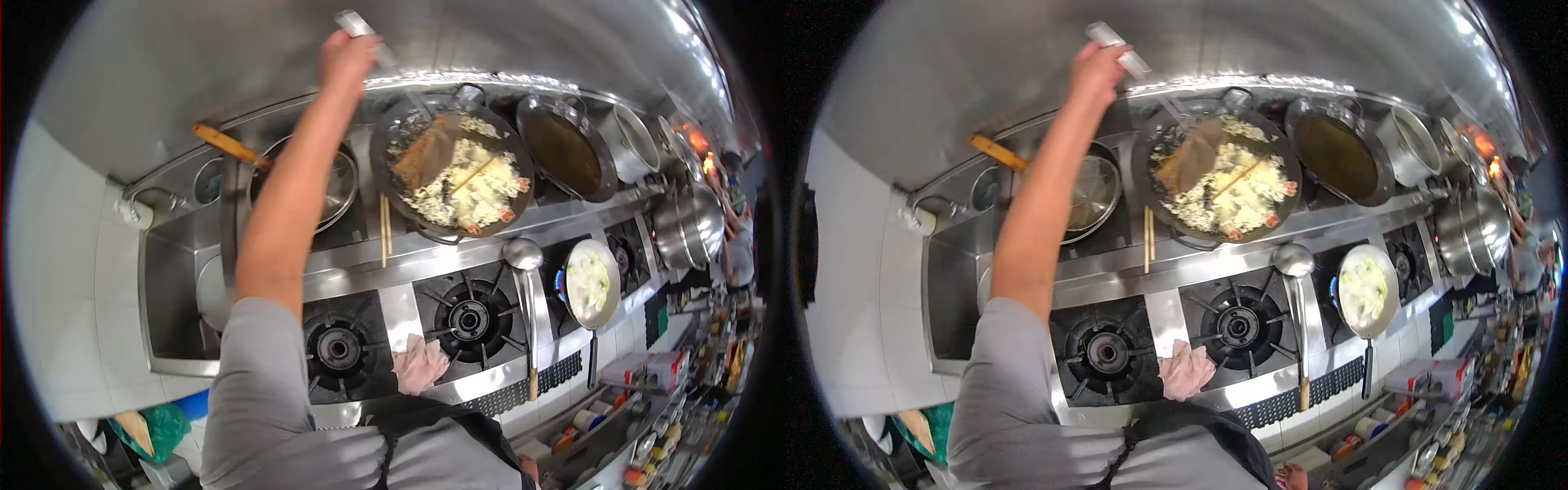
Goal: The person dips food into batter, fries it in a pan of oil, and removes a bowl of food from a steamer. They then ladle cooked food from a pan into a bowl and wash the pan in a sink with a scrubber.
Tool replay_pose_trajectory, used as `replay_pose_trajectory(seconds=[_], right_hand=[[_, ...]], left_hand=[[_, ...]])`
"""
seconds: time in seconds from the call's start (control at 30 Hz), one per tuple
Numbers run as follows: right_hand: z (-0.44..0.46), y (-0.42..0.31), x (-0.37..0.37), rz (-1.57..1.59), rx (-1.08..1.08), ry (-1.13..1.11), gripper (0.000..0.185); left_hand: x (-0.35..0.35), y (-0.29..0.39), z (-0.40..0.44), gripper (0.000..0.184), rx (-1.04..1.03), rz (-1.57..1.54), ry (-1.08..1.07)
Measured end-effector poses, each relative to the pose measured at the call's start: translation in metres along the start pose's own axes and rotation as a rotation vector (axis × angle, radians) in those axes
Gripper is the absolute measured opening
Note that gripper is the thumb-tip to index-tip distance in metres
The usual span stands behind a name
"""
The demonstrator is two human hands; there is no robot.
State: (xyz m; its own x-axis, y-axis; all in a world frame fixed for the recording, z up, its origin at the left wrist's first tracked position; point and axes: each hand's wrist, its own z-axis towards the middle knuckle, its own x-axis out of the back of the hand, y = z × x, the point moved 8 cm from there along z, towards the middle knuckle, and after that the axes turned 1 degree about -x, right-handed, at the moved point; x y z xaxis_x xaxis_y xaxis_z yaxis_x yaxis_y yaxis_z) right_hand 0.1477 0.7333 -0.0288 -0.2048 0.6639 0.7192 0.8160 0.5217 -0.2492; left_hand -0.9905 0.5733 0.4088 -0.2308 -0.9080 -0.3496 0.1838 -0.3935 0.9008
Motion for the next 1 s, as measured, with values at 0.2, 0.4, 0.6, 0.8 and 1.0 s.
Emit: replay_pose_trajectory(seconds=[0.2,0.4,0.6,0.8,1.0], right_hand=[[0.010,-0.032,0.035,0.456,-0.402,-0.142,0.035],[0.015,-0.053,0.036,0.594,-0.300,-0.087,0.030],[0.003,-0.059,-0.001,0.848,-0.188,-0.010,0.023],[-0.018,-0.025,-0.067,0.838,-0.031,0.006,0.022],[-0.092,0.030,-0.154,0.945,-0.238,-0.100,0.025]], left_hand=[[-0.118,0.084,-0.084,0.014,-0.454,0.340,-0.134],[-0.173,0.124,-0.139,0.012,-0.664,0.422,-0.177],[-0.213,0.107,-0.238,0.010,-0.958,0.546,-0.358],[-0.196,-0.004,-0.361,0.024,-0.930,0.701,-0.636],[-0.173,-0.075,-0.413,0.031,-0.693,0.855,-0.661]])
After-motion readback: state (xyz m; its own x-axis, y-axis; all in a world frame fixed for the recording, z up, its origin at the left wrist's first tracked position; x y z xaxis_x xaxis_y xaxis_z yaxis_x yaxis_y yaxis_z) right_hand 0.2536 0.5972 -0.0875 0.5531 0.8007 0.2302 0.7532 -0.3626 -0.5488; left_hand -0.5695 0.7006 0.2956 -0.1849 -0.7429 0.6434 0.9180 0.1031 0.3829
